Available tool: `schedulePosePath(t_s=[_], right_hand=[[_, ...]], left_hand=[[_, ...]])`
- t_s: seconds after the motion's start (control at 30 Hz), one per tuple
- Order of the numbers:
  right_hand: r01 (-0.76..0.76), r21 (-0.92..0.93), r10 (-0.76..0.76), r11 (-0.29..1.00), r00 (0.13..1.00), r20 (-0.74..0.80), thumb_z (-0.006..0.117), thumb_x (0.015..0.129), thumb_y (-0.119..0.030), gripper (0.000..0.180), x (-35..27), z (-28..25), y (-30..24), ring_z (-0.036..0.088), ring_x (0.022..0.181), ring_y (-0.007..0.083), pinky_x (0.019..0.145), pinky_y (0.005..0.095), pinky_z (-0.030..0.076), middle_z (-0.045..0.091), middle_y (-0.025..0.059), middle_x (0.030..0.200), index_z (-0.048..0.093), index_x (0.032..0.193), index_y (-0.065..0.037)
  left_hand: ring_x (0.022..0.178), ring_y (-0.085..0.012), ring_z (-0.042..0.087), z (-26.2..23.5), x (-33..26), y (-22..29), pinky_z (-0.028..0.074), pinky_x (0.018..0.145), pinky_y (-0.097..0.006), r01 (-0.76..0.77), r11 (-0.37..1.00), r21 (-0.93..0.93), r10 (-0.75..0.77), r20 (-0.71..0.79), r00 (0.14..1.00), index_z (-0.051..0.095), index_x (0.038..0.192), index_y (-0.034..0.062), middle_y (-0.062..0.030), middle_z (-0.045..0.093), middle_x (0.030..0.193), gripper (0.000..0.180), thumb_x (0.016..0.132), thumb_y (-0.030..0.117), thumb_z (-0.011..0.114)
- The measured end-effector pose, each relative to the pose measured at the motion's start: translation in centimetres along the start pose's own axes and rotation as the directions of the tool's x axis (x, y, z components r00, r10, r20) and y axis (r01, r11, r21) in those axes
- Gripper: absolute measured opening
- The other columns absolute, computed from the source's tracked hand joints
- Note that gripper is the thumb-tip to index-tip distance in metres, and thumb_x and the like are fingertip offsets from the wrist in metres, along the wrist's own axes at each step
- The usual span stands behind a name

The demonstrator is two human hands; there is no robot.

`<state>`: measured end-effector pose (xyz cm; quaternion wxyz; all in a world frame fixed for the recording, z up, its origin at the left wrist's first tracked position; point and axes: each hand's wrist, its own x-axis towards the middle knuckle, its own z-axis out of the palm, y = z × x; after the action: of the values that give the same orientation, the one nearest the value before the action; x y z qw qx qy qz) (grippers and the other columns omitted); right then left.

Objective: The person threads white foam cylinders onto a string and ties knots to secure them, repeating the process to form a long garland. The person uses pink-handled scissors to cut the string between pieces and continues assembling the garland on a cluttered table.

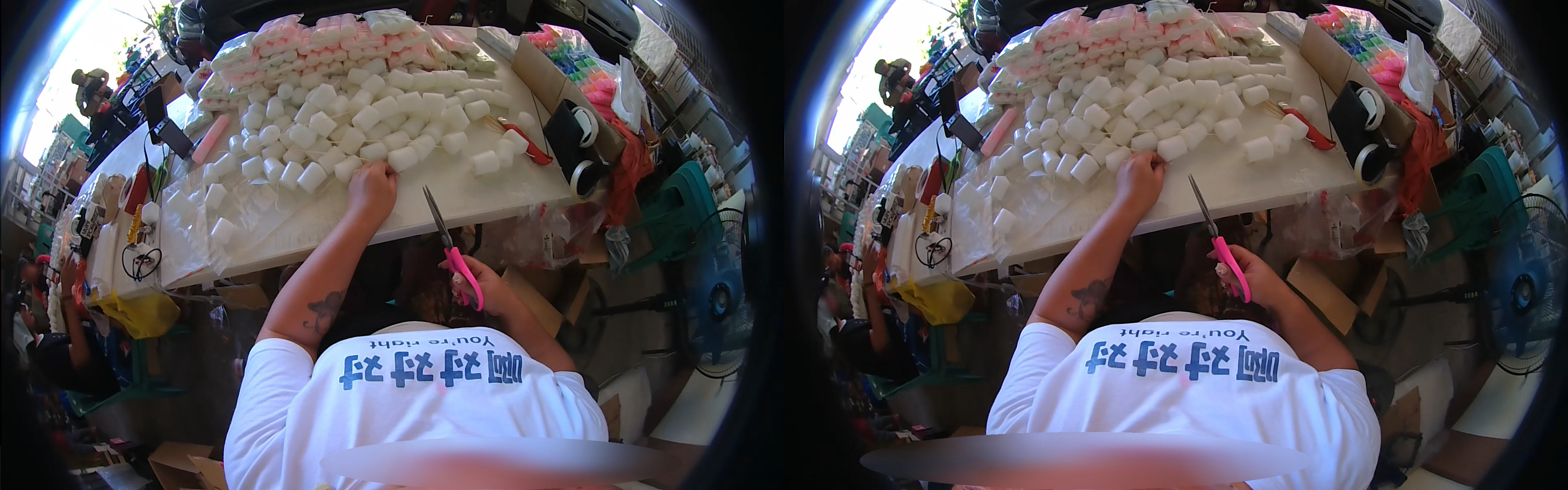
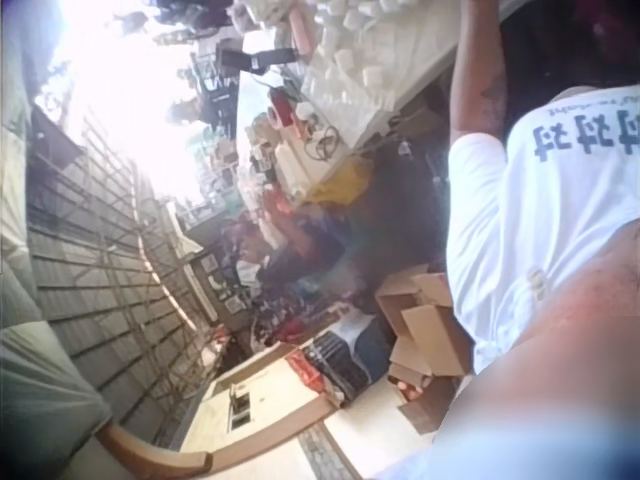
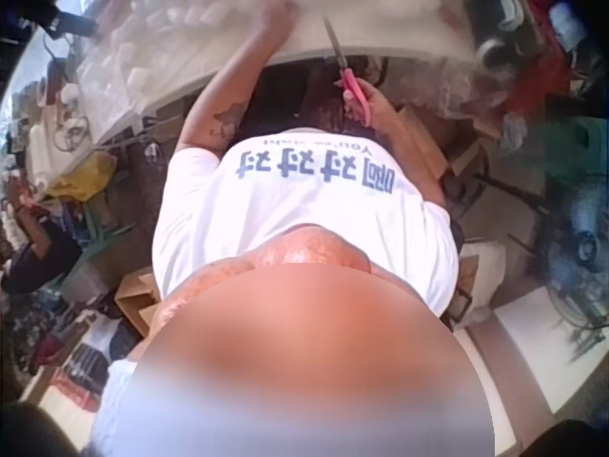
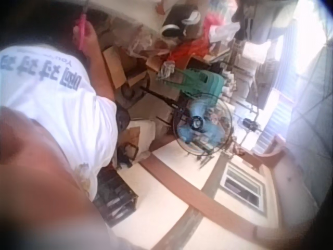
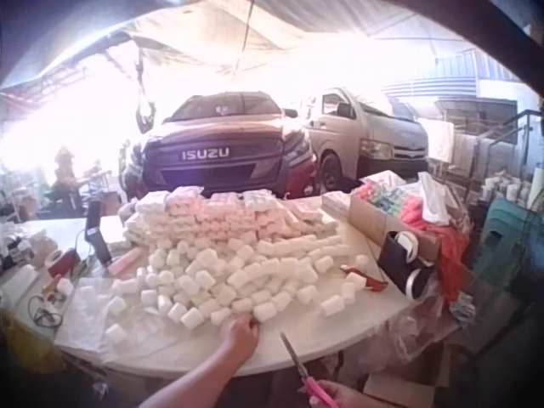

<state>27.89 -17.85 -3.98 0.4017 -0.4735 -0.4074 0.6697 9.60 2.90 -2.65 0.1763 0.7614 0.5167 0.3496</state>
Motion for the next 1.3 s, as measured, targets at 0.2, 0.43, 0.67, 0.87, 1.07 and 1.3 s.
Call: schedulePosePath(t_s=[0.2,0.43,0.67,0.87,1.07,1.3], right_hand=[[-0.047,0.013,0.047,0.999,0.998,0.041,0.061,0.093,-0.025,0.036,-0.1,0.3,0.4,0.053,0.066,0.0086,0.06,0.0255,0.046,0.055,-0.001,0.08,0.053,0.123,-0.007],[-0.052,-0.088,0.059,0.995,0.995,0.082,0.062,0.093,-0.025,0.036,0.7,1.5,-0.3,0.053,0.066,0.0089,0.061,0.0256,0.046,0.055,-0.0006,0.082,0.052,0.122,-0.007],[-0.053,-0.142,0.048,0.988,0.998,-0.037,0.063,0.092,-0.032,0.035,1.6,2.7,-1.3,0.051,0.059,0.0083,0.053,0.0244,0.043,0.055,-0.0008,0.075,0.055,0.115,-0.006],[-0.073,-0.183,0.062,0.98,0.996,-0.065,0.06,0.094,-0.032,0.034,1.8,3.0,-1.9,0.051,0.055,0.0091,0.051,0.0245,0.043,0.051,-0.0008,0.069,0.056,0.112,-0.004],[-0.114,-0.184,0.101,0.976,0.992,-0.079,0.066,0.089,-0.039,0.033,1.5,3.3,-2.2,0.049,0.053,0.0081,0.047,0.0243,0.04,0.051,-0.0023,0.067,0.056,0.1,-0.009],[-0.208,-0.217,0.209,0.954,0.978,-0.018,0.068,0.087,-0.032,0.038,0.1,0.9,-5.4,0.057,0.07,0.0109,0.061,0.0274,0.048,0.057,0.0024,0.08,0.057,0.114,-0.007]], left_hand=[[0.088,-0.034,0.06,-2.1,-1.2,0.4,0.047,0.079,-0.042,-0.014,0.991,-0.131,0.02,0.044,0.999,0.066,0.085,0.0022,-0.0162,0.064,0.089,0.013,0.081,0.014,0.066],[0.073,-0.0268,0.061,-5.0,-4.0,0.1,0.048,0.067,-0.035,-0.167,0.972,-0.168,0.174,0.027,0.984,0.066,0.086,0.0011,-0.0143,0.063,0.085,0.012,0.083,0.013,0.067],[0.074,-0.0277,0.061,-4.1,-4.4,0.3,0.048,0.067,-0.035,-0.127,0.96,-0.251,0.148,0.066,0.987,0.066,0.087,0.001,-0.0146,0.063,0.084,0.013,0.083,0.013,0.068],[0.077,-0.0305,0.061,-3.8,-4.5,0.4,0.048,0.069,-0.038,-0.153,0.957,-0.245,0.168,0.043,0.985,0.065,0.087,0.0009,-0.0157,0.063,0.085,0.012,0.083,0.012,0.067],[0.079,-0.0337,0.061,-3.6,-4.4,0.1,0.048,0.071,-0.04,-0.131,0.947,-0.294,0.153,0.054,0.987,0.065,0.086,0.0008,-0.0168,0.063,0.086,0.011,0.083,0.011,0.066],[0.085,-0.0307,0.061,-3.1,-4.5,-0.6,0.048,0.075,-0.039,-0.193,0.97,-0.15,0.192,-0.027,0.981,0.067,0.089,0.0017,-0.0135,0.063,0.087,0.01,0.084,0.01,0.065]])
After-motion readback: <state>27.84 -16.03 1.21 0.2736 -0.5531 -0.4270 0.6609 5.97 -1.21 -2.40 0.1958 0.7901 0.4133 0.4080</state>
